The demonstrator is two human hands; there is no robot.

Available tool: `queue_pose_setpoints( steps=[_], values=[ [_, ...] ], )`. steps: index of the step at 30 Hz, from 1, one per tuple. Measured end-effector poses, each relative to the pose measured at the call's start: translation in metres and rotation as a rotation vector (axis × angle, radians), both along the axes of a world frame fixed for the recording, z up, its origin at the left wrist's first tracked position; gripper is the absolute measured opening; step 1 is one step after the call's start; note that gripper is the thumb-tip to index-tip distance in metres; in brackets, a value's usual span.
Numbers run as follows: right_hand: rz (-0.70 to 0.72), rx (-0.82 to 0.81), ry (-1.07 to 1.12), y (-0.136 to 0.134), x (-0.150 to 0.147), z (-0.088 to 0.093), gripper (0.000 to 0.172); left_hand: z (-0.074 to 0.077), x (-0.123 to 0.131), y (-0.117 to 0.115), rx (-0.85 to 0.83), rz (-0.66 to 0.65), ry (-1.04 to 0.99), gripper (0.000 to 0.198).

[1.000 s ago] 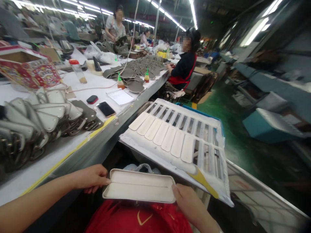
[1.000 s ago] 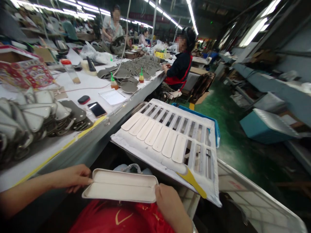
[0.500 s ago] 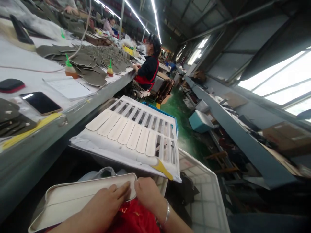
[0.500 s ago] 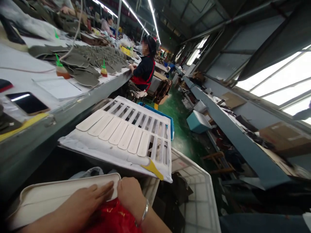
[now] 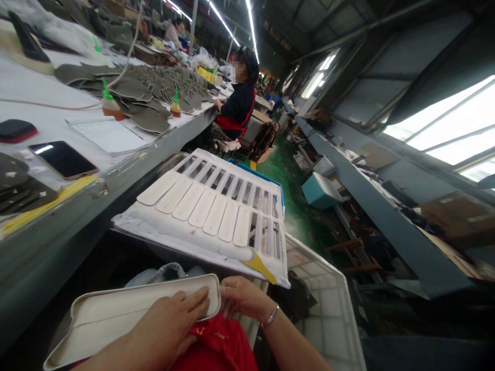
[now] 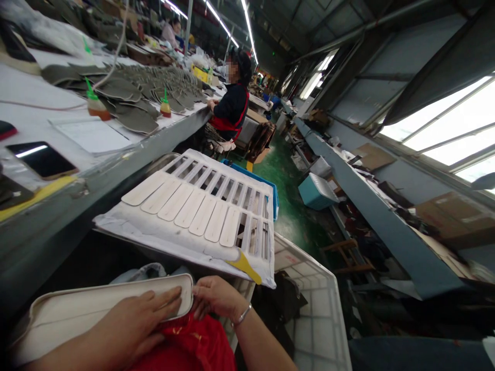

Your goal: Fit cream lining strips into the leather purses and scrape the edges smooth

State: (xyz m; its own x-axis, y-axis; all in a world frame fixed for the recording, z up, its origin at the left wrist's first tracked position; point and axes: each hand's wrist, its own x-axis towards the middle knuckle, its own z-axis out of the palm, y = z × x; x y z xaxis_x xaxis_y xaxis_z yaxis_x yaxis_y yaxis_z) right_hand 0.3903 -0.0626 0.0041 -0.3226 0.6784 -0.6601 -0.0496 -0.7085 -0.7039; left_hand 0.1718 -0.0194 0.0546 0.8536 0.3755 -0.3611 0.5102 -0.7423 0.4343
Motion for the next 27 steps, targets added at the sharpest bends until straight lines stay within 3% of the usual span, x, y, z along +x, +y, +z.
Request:
queue_pose_setpoints(
  steps=[4, 8, 12, 14, 17, 19, 21, 23, 27],
  values=[
    [0.032, -0.015, -0.066, 0.011, -0.006, -0.001, 0.033, -0.003, -0.002, 0.002, 0.006, -0.017, 0.012, 0.058],
    [0.130, -0.051, -0.229, 0.024, -0.011, 0.010, 0.028, -0.008, 0.002, 0.003, 0.013, -0.012, -0.059, 0.056],
    [0.143, -0.051, -0.339, 0.021, -0.016, 0.023, 0.023, -0.002, -0.018, 0.004, -0.091, 0.047, -0.209, 0.072],
    [0.140, -0.011, -0.406, 0.015, -0.020, 0.026, 0.023, 0.003, -0.049, 0.008, -0.129, 0.280, -0.377, 0.067],
    [0.154, 0.057, -0.455, 0.011, -0.024, 0.025, 0.023, 0.004, -0.112, 0.013, -0.050, 0.898, -0.512, 0.034],
    [0.190, 0.080, -0.494, 0.013, -0.025, 0.025, 0.024, -0.001, -0.148, 0.016, -0.090, 1.170, -0.446, 0.041],
    [0.241, 0.091, -0.514, 0.016, -0.024, 0.027, 0.024, -0.012, -0.169, 0.017, -0.322, 1.229, -0.341, 0.048],
    [0.286, 0.082, -0.511, 0.019, -0.023, 0.031, 0.025, -0.023, -0.175, 0.019, -0.536, 1.195, -0.281, 0.050],
    [0.297, 0.032, -0.495, 0.022, -0.018, 0.034, 0.025, -0.033, -0.167, 0.023, -0.699, 1.129, -0.287, 0.047]
  ],
)
